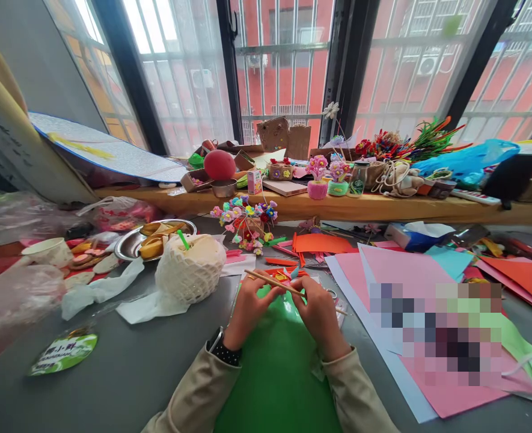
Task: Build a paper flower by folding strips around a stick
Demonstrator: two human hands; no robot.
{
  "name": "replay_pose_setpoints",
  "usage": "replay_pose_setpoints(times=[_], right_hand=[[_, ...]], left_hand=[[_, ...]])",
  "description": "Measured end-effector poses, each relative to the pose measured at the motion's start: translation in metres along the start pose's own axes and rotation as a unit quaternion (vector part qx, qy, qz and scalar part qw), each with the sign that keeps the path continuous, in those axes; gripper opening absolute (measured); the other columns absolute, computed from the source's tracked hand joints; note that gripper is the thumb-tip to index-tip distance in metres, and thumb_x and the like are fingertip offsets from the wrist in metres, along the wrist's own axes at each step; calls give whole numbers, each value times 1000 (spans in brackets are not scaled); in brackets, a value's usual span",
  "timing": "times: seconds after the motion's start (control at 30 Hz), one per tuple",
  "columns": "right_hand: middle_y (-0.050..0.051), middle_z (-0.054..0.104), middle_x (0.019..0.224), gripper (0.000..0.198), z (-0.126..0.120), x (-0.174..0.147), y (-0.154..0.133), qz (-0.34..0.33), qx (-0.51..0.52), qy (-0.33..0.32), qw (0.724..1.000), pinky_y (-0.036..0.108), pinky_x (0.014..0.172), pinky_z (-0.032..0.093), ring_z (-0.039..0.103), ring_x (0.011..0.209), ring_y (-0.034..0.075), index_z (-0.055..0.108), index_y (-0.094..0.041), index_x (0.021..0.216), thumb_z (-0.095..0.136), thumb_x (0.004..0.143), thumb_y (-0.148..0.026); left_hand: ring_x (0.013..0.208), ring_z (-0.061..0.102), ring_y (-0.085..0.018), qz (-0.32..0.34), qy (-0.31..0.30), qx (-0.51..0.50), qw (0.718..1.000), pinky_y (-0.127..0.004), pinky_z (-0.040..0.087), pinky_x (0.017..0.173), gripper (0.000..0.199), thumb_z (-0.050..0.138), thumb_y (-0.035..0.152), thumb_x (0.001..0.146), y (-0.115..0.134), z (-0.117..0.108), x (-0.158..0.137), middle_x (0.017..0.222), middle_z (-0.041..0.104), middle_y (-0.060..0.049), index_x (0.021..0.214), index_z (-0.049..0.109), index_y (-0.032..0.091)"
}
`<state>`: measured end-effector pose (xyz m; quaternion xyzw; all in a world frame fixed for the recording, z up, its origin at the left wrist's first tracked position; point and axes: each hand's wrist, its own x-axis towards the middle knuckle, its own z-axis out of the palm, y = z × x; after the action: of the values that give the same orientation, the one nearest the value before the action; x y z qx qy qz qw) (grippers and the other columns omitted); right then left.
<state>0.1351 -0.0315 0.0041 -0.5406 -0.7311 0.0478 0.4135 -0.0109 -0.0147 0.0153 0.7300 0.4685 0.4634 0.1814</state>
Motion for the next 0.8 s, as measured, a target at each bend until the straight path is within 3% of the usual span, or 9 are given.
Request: replay_pose_setpoints(times=[0.13, 0.37, 0.8], right_hand=[[3, 60, 67, 16, 3, 0, 1, -19, 8, -12, 1000, 22, 52, 39, 54, 59, 14, 55, -16, 75, 45, 78, -28], [3, 60, 65, 11, 5, -1, 0, -32, -13, -32, 999, 22, 52, 38, 54, 58, 14, 54, -16, 72, 46, 75, -24], [2, 61, 65, 6, 1, -1, -6, -48, -29, -61, 997, 22, 53, 36, 53, 57, 14, 52, -18, 68, 46, 69, -16]], left_hand=[[78, 51, -17, -30, -6, -17, 999, -32, 39, 73, 8, 59, 26, 66, -2, 1, 1, 75, 56, -3, 65, 62, 18], [89, 52, -17, -85, -37, -149, 984, -29, 39, 77, 8, 56, 24, 67, -7, 6, 2, 87, 57, -5, 65, 55, 16], [81, 54, -16, -108, -38, -175, 978, -30, 43, 71, 8, 51, 23, 70, -7, 8, -1, 84, 57, -5, 67, 49, 16]])
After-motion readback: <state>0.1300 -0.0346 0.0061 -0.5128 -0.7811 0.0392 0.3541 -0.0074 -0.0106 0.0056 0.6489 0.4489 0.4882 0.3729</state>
